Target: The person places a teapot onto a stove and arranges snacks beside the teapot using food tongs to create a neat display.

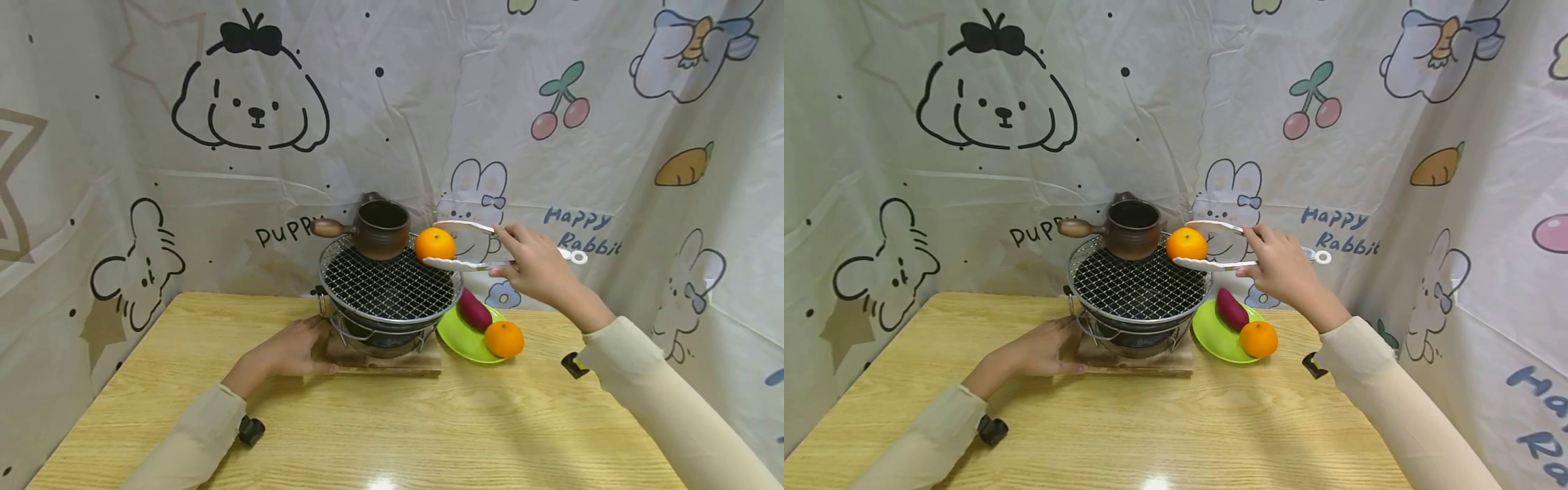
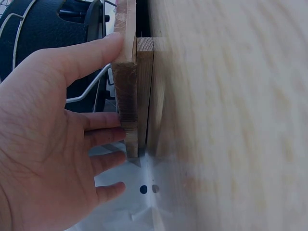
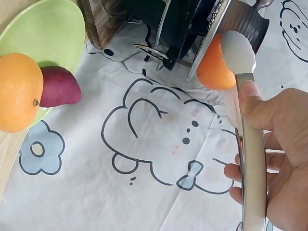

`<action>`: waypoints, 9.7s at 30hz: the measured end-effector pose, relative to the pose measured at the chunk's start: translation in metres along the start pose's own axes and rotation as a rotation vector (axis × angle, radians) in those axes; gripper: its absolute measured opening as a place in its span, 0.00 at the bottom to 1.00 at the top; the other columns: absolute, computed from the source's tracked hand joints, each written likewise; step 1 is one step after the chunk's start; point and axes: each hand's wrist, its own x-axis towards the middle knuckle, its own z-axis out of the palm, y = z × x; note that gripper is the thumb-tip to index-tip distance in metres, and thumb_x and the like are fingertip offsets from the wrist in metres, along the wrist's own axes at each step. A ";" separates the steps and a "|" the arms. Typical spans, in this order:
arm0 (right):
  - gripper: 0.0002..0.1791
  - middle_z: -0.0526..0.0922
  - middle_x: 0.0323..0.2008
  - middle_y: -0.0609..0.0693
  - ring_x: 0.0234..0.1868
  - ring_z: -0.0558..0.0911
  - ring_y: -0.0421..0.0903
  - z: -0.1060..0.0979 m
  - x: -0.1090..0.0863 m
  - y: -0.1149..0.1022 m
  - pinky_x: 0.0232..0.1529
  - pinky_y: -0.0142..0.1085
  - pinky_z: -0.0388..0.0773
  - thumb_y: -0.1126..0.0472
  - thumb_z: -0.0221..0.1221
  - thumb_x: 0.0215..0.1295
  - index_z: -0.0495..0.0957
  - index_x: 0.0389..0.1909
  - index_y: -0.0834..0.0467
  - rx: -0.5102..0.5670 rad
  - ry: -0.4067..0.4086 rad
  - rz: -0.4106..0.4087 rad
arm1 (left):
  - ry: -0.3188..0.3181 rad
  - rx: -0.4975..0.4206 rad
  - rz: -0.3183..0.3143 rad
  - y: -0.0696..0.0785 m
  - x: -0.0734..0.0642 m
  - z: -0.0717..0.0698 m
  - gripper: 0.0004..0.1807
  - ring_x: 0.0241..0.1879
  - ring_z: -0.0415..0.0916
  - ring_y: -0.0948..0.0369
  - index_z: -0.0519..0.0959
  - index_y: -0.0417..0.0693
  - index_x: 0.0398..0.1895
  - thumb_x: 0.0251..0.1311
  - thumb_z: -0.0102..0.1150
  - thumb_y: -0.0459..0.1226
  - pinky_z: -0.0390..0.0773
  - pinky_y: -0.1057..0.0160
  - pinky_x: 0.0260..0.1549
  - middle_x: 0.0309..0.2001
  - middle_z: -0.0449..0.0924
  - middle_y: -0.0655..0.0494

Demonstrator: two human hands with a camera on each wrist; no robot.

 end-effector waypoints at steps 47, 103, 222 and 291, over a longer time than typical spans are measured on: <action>0.43 0.75 0.57 0.64 0.42 0.75 0.55 0.013 0.003 -0.002 0.46 0.50 0.76 0.55 0.69 0.65 0.62 0.75 0.68 0.058 -0.035 0.032 | 0.000 0.016 0.007 -0.001 -0.001 0.001 0.51 0.68 0.68 0.36 0.67 0.29 0.70 0.58 0.65 0.62 0.67 0.38 0.69 0.67 0.71 0.32; 0.48 0.72 0.62 0.68 0.48 0.78 0.62 0.014 -0.011 0.008 0.52 0.56 0.76 0.56 0.71 0.62 0.58 0.77 0.68 0.062 0.006 -0.016 | 0.014 0.001 0.017 0.001 0.000 0.001 0.48 0.64 0.73 0.38 0.70 0.33 0.67 0.57 0.65 0.63 0.71 0.40 0.66 0.63 0.75 0.35; 0.44 0.77 0.61 0.65 0.61 0.72 0.65 0.036 -0.084 0.077 0.59 0.66 0.66 0.53 0.76 0.53 0.72 0.68 0.66 -0.060 -0.416 0.004 | 0.015 -0.004 0.010 -0.002 -0.001 0.001 0.50 0.65 0.72 0.38 0.68 0.32 0.69 0.57 0.65 0.63 0.70 0.40 0.67 0.65 0.74 0.34; 0.38 0.83 0.49 0.59 0.48 0.78 0.57 0.032 -0.082 0.070 0.46 0.54 0.78 0.56 0.79 0.47 0.79 0.60 0.66 -0.123 -0.282 -0.075 | 0.037 -0.014 0.021 -0.001 -0.001 0.002 0.48 0.60 0.76 0.41 0.70 0.34 0.66 0.56 0.65 0.63 0.74 0.42 0.64 0.60 0.77 0.39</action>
